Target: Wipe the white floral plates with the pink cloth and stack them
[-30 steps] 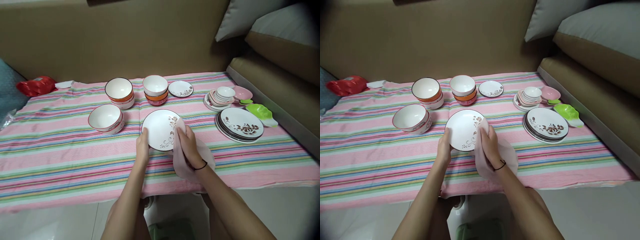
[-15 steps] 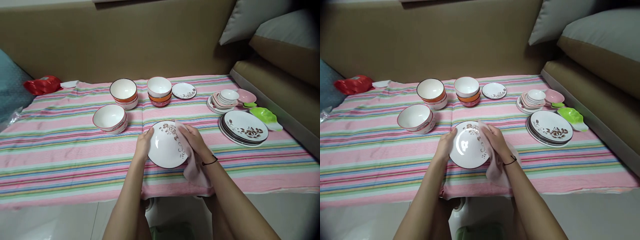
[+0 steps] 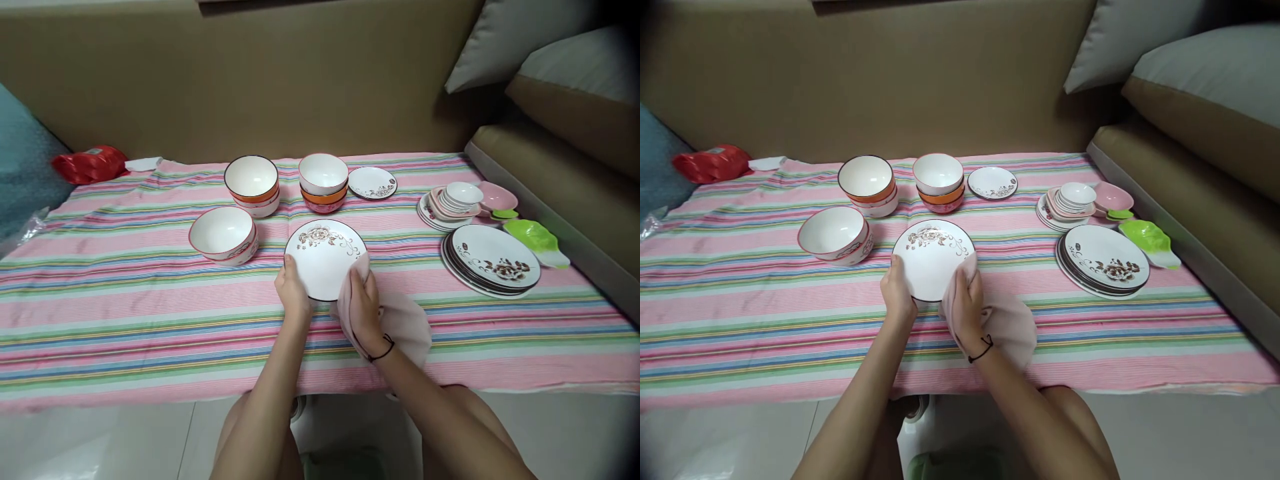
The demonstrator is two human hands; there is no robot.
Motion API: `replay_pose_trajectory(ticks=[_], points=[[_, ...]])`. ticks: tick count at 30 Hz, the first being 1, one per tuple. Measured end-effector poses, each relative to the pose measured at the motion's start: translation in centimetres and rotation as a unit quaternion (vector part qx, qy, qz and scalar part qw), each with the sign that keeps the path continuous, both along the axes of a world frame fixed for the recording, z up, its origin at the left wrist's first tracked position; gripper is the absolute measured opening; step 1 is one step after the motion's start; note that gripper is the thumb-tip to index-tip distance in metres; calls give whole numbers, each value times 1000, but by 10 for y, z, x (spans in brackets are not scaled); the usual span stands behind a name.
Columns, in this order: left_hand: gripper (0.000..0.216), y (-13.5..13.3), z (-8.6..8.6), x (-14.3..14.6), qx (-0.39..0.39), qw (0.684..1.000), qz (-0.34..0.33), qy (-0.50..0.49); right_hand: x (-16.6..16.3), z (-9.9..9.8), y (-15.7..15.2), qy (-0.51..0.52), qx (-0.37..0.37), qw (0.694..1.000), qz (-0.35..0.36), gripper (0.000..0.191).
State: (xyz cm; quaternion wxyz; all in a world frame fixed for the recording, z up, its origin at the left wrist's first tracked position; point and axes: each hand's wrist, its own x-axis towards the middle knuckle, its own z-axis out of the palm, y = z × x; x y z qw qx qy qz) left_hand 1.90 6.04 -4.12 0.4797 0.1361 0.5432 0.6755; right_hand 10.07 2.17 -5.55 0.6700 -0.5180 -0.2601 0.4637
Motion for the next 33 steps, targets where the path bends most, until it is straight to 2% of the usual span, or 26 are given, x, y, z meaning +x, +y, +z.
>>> replay_pose_trajectory(ticks=[5,8,11,13,16,19,23,27,30,33], points=[[37,-1,2,-3,26,998,-51,34,30,3,13,-107,-10,994,-34,26],[38,0,5,-8,20,995,-79,50,46,6,18,-155,-17,988,-22,28],[40,1,8,-20,15,987,-145,66,60,8,21,-192,-16,981,35,33],[41,2,12,-30,2,978,-199,69,67,10,23,-206,-5,974,98,36],[41,2,17,-44,-14,962,-267,59,73,12,24,-186,6,961,204,38],[39,1,20,-56,-29,943,-327,47,73,13,23,-167,-4,947,273,33],[39,-1,22,-64,-70,902,-421,59,70,14,20,-191,-21,924,331,30],[37,-4,24,-63,-64,853,-512,79,68,14,16,-219,-12,895,387,30],[37,-8,26,-60,-56,851,-513,94,66,14,15,-254,3,890,379,33],[37,-12,27,-56,-55,892,-441,80,66,11,19,-283,3,912,296,37]])
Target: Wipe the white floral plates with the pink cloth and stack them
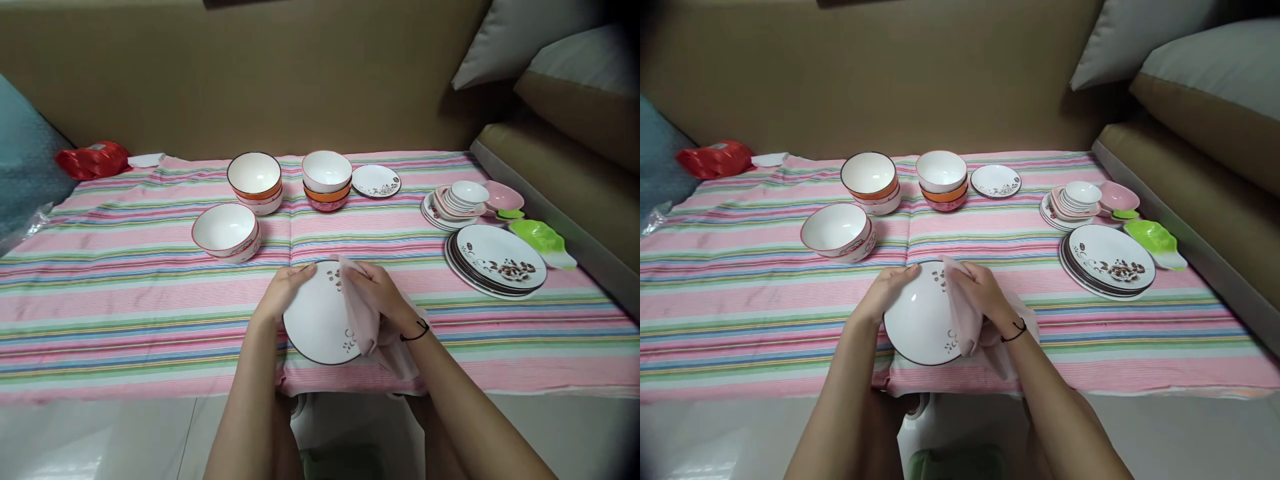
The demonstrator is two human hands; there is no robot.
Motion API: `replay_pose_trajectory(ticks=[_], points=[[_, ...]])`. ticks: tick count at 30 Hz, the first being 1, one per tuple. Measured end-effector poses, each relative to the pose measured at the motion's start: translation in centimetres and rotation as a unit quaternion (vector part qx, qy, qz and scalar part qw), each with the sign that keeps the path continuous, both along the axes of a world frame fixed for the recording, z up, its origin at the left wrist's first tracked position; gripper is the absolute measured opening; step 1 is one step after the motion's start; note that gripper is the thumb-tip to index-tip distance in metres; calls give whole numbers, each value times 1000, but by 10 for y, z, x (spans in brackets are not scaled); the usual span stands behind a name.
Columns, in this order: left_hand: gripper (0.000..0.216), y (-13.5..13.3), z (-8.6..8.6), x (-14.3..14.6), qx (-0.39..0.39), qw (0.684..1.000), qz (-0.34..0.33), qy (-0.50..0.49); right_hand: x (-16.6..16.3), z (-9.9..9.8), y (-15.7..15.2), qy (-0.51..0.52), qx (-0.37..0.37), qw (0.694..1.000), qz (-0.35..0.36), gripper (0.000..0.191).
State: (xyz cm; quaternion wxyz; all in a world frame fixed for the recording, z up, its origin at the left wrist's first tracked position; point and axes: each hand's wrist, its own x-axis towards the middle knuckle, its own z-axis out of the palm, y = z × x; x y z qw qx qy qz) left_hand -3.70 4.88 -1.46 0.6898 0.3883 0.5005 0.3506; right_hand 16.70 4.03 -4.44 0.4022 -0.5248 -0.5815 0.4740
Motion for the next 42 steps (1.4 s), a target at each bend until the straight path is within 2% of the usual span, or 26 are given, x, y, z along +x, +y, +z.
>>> replay_pose_trajectory(ticks=[2,5,13,18,23,28,32,37,42], points=[[38,-2,-1,4,3,998,62,-21,1,-3,2,-12,12,998,-54,40],[38,-5,-2,11,19,990,136,-38,4,-7,4,-23,23,995,-91,43],[43,0,-11,30,40,957,270,-101,0,-3,-7,20,2,983,-182,45],[47,4,-16,37,48,939,324,-102,-4,-1,-15,28,-49,974,-220,53],[47,6,-15,39,54,933,343,-92,-6,4,-18,46,-68,975,-205,52],[47,10,-12,35,67,947,305,-79,-2,5,-16,44,-5,979,-197,45],[43,11,-12,28,67,968,233,-64,7,3,-10,-8,42,979,-198,41],[41,6,-8,21,47,995,87,-19,17,3,-5,-47,49,991,-112,38],[38,3,0,19,38,998,-44,-1,20,5,-8,-56,40,998,-13,34]])
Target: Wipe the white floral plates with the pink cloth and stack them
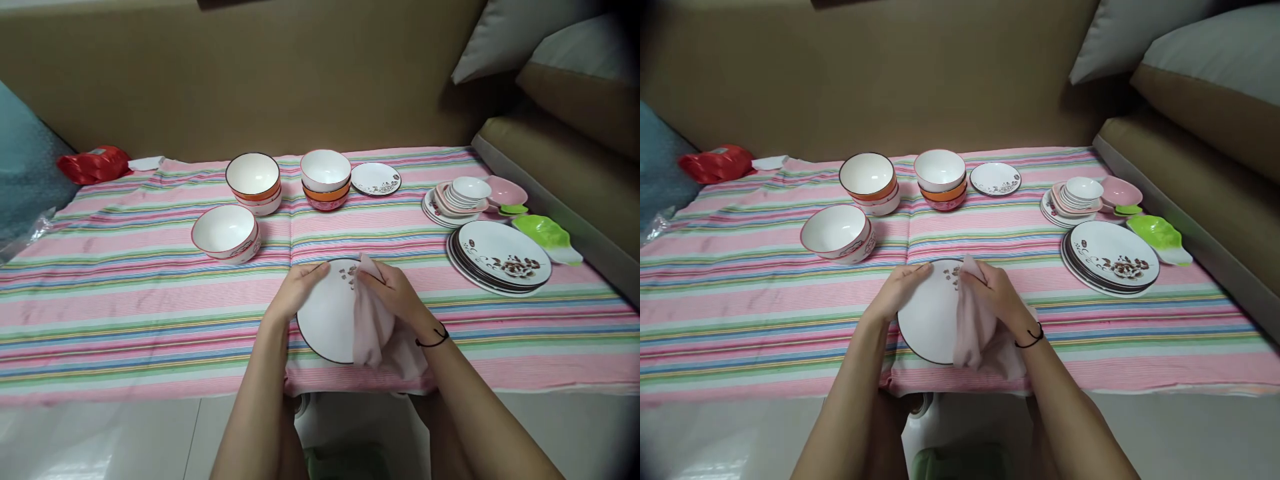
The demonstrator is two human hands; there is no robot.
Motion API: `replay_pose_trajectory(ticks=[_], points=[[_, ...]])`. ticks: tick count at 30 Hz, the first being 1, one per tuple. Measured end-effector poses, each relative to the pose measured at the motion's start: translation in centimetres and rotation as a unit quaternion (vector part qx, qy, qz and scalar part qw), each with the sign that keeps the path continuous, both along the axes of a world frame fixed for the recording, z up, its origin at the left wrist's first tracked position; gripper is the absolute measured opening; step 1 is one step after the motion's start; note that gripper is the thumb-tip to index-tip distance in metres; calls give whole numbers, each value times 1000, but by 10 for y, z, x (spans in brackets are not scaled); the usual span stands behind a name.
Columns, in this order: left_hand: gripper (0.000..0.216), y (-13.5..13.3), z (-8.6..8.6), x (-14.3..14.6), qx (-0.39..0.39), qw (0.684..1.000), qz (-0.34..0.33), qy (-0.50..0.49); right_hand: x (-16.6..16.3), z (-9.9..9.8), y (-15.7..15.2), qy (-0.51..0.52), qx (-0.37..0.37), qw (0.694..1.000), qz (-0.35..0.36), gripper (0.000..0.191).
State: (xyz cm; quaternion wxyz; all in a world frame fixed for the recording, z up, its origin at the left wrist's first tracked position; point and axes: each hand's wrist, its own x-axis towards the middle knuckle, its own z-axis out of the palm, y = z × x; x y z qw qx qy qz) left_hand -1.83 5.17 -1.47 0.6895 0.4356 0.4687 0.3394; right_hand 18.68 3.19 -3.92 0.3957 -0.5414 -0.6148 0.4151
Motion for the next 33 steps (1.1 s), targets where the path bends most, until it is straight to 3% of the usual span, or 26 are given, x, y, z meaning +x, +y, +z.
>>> replay_pose_trajectory(ticks=[5,9,13,17,21,25,28,33], points=[[39,-2,3,-1,25,990,-132,53,-10,6,-5,-9,4,993,115,31],[39,-4,5,-1,37,989,-131,56,-16,7,-9,-20,33,994,101,32],[41,-6,2,0,8,999,-48,23,-12,4,-9,-27,26,999,-6,39],[40,-2,-5,4,7,992,123,-35,-10,1,-7,0,46,988,-144,42],[42,2,-12,20,15,943,313,-110,-26,-3,-12,60,26,966,-252,40],[43,-2,-18,46,18,873,466,-147,-55,-9,-23,108,-2,956,-274,29],[47,-5,-24,57,33,860,484,-160,-66,-14,-27,121,-8,951,-286,29],[41,4,-28,42,60,919,368,-125,-38,-8,-12,163,41,948,-272,32]])
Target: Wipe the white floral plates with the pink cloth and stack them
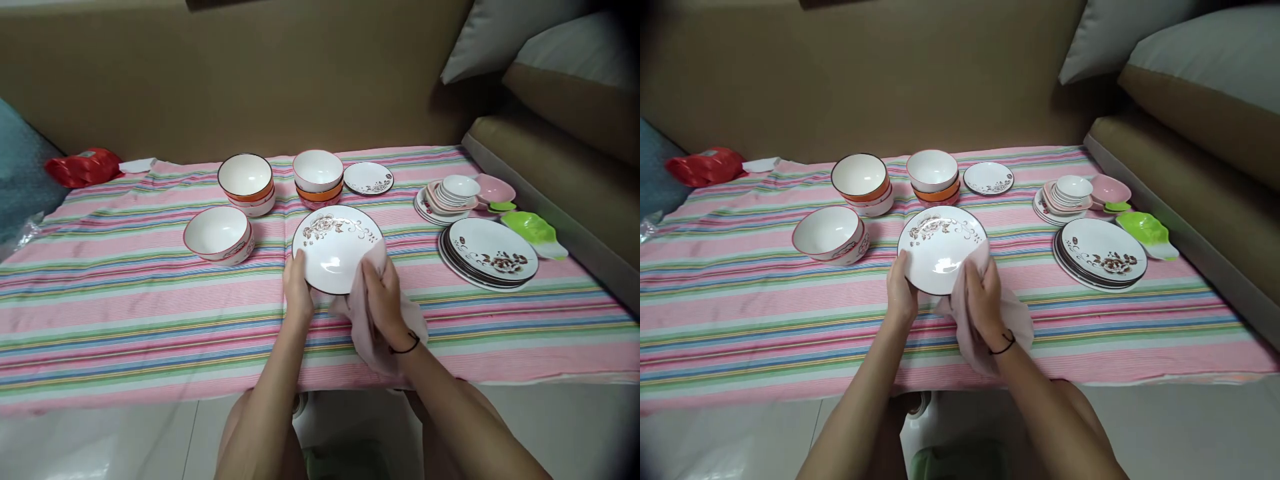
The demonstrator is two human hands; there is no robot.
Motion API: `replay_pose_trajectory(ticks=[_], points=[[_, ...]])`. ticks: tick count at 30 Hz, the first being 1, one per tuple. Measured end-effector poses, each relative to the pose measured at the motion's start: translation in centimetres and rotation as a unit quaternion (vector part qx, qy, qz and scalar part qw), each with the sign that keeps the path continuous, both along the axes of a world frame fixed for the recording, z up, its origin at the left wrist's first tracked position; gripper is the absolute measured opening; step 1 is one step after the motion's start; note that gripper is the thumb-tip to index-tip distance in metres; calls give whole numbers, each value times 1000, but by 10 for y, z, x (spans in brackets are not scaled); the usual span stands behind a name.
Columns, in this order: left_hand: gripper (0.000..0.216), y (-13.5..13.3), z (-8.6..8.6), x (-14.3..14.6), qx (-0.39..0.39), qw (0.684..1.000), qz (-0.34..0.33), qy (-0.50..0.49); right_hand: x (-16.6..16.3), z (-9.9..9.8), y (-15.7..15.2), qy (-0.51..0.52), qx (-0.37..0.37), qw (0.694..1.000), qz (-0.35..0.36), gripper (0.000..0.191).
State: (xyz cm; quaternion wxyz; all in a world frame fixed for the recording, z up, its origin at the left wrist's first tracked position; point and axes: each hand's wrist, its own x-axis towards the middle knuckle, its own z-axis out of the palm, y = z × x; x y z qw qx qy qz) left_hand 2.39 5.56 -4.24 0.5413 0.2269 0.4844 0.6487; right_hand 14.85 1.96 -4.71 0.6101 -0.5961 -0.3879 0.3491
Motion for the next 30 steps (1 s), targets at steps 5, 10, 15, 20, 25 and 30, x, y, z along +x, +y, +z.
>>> replay_pose_trajectory(ticks=[5,10,15,20,25,30], points=[[54,11,10,-23,7,987,-124,98,47,9,17,23,37,997,67,33],[51,9,9,-27,13,968,-187,168,64,11,19,-25,12,992,120,31],[49,3,0,-16,-10,982,-109,153,56,8,21,-42,14,996,72,33],[44,-2,0,1,-53,996,24,61,25,2,19,-14,18,1000,14,33],[41,-3,-3,7,-56,994,70,57,-8,1,4,7,11,1000,21,33],[45,1,-9,-3,-70,991,21,113,3,4,8,17,-12,999,35,37]])
